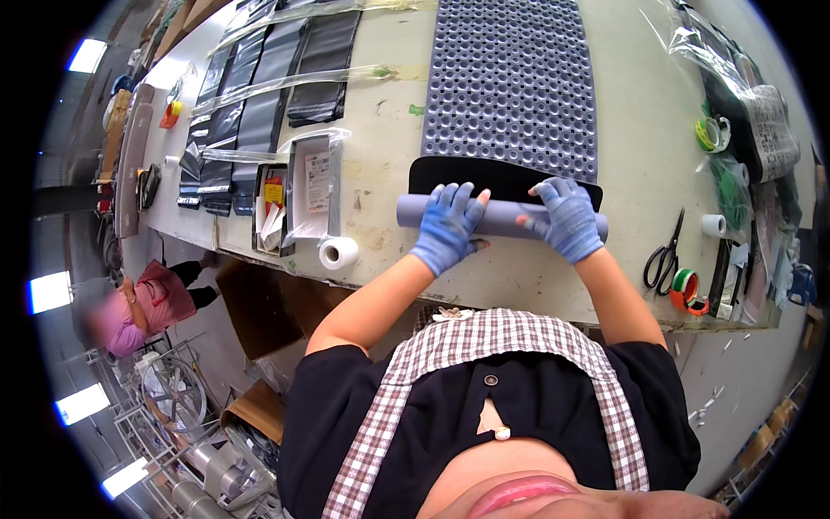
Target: The person packages foam mats by sliding them into plastic sleeves, applying shipping labels, and sealing them with tape, then gathers more mats from a large cardboard box to prepare for further packaging.
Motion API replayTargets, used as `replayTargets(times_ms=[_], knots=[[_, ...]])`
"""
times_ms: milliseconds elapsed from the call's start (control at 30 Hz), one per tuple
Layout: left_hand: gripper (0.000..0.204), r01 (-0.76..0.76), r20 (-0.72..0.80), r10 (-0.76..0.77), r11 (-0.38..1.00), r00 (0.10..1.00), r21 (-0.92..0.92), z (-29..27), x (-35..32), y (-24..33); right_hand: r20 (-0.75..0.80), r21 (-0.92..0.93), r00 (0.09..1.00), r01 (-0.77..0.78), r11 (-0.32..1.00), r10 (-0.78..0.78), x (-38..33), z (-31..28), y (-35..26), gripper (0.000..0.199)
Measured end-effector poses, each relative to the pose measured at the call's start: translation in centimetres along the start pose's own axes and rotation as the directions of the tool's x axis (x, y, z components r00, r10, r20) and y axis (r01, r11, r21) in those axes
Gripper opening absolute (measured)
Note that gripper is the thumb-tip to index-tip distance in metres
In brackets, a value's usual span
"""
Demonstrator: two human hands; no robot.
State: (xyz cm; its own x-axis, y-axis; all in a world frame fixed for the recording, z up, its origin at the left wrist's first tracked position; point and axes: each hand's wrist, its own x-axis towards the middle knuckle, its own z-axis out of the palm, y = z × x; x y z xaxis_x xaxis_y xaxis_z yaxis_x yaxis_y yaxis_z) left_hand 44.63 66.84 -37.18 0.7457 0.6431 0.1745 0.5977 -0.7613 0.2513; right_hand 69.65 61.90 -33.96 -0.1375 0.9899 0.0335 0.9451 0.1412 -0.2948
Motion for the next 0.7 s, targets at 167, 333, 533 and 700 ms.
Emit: replayTargets(times_ms=[167,333,533,700], knots=[[0.066,0.086,0.225,-0.105,0.992,0.969,0.094,-0.6,3.0,-0.5,0.012,-0.124,0.998,0.067,0.990,-0.066,-0.9,2.2,0.2,0.069],[0.066,0.078,0.413,-0.075,0.997,0.907,0.010,-2.1,-3.0,2.9,0.343,-0.002,0.937,0.073,0.997,-0.068,-6.5,0.9,-2.8,0.071],[0.074,0.093,0.469,-0.014,0.985,0.883,-0.147,-2.4,-5.0,3.6,0.405,0.061,0.914,0.013,0.998,-0.036,-8.5,1.7,-3.8,0.068],[0.063,0.319,0.036,-0.321,0.914,0.946,-0.249,-1.9,-1.9,-2.7,0.199,0.253,0.980,-0.046,0.966,-0.005,-7.1,2.2,0.6,0.068]])
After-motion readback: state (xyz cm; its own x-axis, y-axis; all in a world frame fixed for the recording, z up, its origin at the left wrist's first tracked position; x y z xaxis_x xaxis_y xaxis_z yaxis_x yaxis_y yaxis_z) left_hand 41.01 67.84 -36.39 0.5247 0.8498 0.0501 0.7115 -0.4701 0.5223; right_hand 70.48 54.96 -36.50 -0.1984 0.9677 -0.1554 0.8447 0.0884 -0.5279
